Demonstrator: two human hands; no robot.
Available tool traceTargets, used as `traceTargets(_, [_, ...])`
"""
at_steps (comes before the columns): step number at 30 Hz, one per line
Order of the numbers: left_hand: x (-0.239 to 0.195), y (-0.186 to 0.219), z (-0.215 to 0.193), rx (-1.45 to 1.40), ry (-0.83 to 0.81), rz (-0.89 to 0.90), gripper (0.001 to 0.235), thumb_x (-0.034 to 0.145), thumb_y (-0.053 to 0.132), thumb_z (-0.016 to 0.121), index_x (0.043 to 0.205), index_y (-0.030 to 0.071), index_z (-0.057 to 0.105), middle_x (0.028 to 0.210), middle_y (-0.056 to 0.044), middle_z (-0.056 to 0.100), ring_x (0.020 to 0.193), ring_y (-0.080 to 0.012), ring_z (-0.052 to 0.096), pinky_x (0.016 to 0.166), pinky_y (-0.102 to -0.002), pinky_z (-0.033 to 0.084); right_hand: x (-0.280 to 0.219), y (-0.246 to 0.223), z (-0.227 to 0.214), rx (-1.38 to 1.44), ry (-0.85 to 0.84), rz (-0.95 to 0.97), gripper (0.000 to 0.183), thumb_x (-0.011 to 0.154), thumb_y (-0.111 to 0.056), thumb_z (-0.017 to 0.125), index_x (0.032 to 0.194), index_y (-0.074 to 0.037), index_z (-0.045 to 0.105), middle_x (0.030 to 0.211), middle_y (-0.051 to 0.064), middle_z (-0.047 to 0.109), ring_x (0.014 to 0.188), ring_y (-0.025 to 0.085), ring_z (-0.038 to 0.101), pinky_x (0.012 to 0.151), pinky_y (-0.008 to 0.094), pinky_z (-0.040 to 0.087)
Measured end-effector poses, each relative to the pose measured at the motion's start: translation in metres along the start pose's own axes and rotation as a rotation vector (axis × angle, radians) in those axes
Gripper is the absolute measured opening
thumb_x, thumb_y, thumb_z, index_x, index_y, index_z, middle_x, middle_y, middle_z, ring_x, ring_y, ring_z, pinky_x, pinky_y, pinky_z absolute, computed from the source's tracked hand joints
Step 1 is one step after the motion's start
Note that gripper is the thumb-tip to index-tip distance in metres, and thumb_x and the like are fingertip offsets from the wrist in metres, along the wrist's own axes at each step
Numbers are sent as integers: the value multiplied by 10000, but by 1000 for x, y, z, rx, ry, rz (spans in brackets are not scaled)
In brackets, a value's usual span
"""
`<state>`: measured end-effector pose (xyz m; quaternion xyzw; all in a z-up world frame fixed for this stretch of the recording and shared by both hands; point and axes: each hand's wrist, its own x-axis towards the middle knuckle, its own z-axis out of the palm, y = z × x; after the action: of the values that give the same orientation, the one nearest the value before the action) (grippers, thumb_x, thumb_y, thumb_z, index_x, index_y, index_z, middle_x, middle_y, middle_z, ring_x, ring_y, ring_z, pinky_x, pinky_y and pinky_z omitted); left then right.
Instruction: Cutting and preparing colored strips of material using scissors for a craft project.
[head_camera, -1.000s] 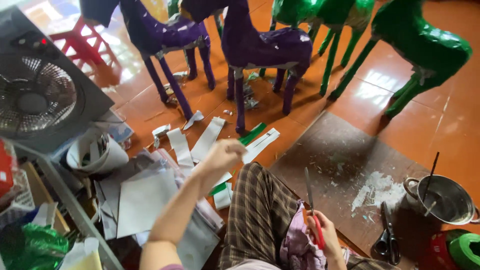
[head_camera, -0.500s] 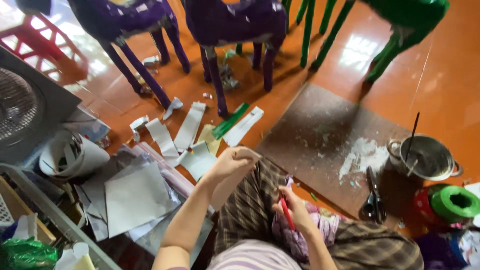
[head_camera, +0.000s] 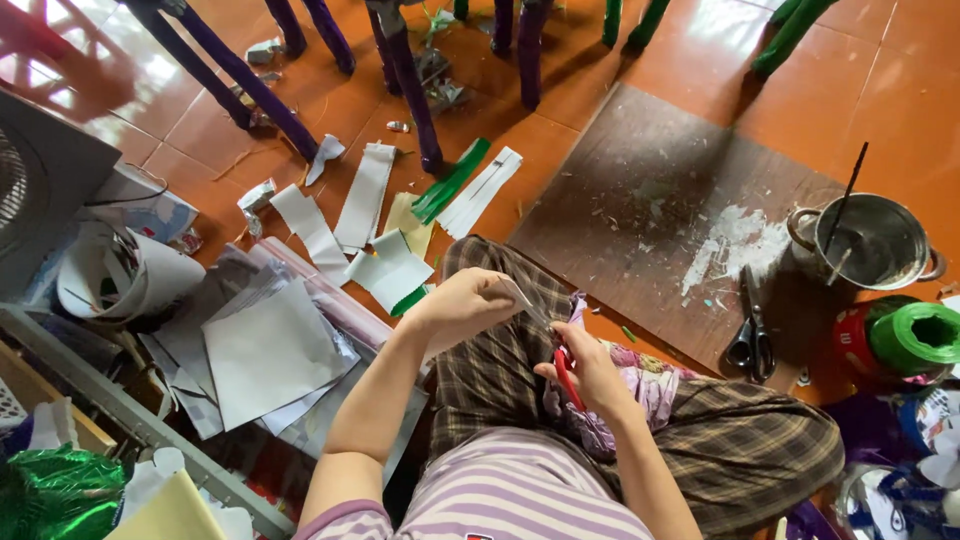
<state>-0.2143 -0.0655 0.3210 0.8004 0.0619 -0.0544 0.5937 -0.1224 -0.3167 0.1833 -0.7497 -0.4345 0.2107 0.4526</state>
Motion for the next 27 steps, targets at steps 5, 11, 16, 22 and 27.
traceTargets(5, [-1, 6, -3, -11, -48, -59, 85, 896, 138, 735, 919, 101, 808, 912, -77, 792, 870, -169, 708, 812, -374, 559, -3, 7, 5, -8, -12, -4, 666, 762, -322, 886, 1315, -91, 595, 1046, 194, 668, 992, 452, 680, 863, 530, 541])
traceTargets(11, [-13, 11, -10, -49, -58, -69, 106, 868, 124, 744, 942, 97, 814, 941, -85, 796, 894, -169, 711, 835, -392, 564, 3, 10, 8, -32, -43, -35, 613, 778, -360, 874, 1280, -119, 618, 1052, 167, 685, 999, 426, 695, 879, 514, 553])
traceTargets(16, [-22, -44, -30, 3, -142, -70, 207, 871, 109, 704, 1044, 68, 808, 804, -29, 756, 688, -115, 662, 629, -250, 525, 23, -39, 9, 6, -49, -15, 479, 705, -259, 905, 1105, -106, 689, 862, -11, 690, 640, 144, 587, 601, 278, 500])
traceTargets(22, [-71, -96, -53, -98, -81, -212, 206, 848, 5, 720, 1035, 25, 802, 838, -21, 748, 718, -119, 628, 679, -247, 523, 46, -72, 25, -14, -272, -153, 403, 833, -345, 799, 1078, -48, 678, 931, 65, 738, 758, 234, 675, 698, 347, 543])
traceTargets(27, [-115, -113, -59, -234, 63, -314, 241, 814, -16, 751, 1037, -52, 836, 815, -52, 789, 695, -112, 652, 642, -235, 519, 59, -78, 50, 105, -429, -202, 242, 866, -218, 794, 992, -36, 695, 810, 64, 730, 617, 207, 627, 582, 327, 519])
